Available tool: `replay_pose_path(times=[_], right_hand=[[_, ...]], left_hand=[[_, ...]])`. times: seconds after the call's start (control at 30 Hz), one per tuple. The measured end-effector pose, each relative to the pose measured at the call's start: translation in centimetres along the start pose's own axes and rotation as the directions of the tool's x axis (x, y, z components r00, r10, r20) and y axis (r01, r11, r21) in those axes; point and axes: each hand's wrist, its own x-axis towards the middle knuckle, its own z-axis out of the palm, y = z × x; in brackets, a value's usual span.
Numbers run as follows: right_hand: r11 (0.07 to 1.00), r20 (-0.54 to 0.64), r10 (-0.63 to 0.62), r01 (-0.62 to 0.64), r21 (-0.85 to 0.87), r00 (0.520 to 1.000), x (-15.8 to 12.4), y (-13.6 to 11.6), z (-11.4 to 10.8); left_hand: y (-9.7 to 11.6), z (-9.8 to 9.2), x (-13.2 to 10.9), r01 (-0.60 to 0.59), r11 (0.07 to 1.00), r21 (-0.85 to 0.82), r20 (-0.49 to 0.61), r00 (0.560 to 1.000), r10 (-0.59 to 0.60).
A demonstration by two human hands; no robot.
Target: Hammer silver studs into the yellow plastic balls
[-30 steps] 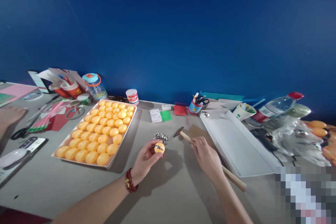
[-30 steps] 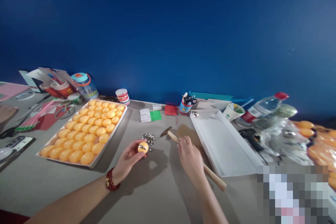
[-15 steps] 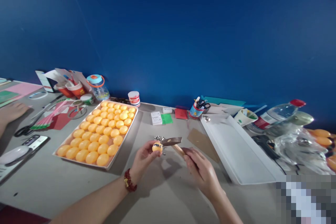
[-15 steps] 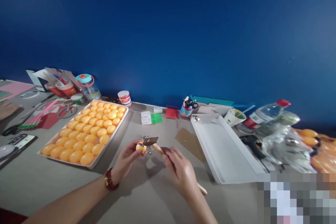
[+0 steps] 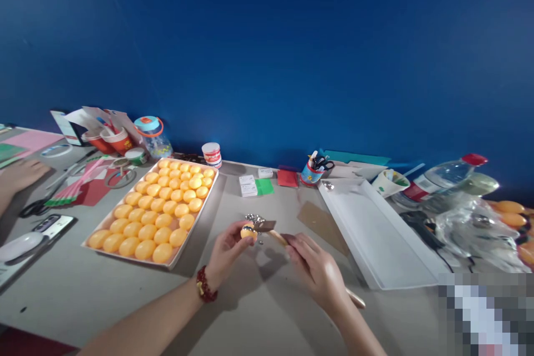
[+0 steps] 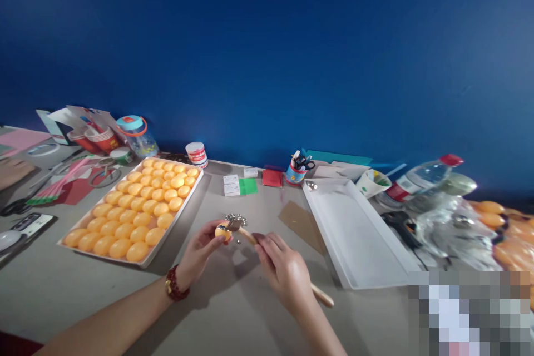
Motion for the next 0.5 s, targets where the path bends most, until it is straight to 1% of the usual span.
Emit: replay_pose_path(times=[0.17, 0.27, 0.33, 0.43, 0.5], right_hand=[[1.0, 0.012, -0.015, 0.015, -0.028, 1.0, -0.02, -0.46, -0.16], [0.999, -0.021, -0.018, 0.018, -0.038, 1.0, -0.02, -0.61, -0.18], [0.999, -0.023, -0.015, 0.014, -0.037, 1.0, 0.01, -0.55, -0.09], [0.999, 0.004, -0.008, 0.008, -0.041, 1.0, 0.05, -0.3, 0.08], [1.0, -0.011, -0.004, 0.003, -0.031, 1.0, 0.05, -0.12, 0.09]], left_hand=[[-0.12, -0.01, -0.01, -0.009, 1.0, -0.008, 0.013, 1.0, 0.009], [-0.11, -0.01, -0.01, -0.002, 1.0, -0.009, 0.012, 1.0, 0.002], [-0.13, -0.02, 0.01, -0.01, 1.0, -0.009, 0.021, 1.0, 0.01], [-0.26, -0.06, 0.02, -0.011, 1.0, -0.019, 0.021, 1.0, 0.011], [-0.4, -0.14, -0.02, -0.004, 1.0, -0.026, 0.022, 1.0, 0.005]])
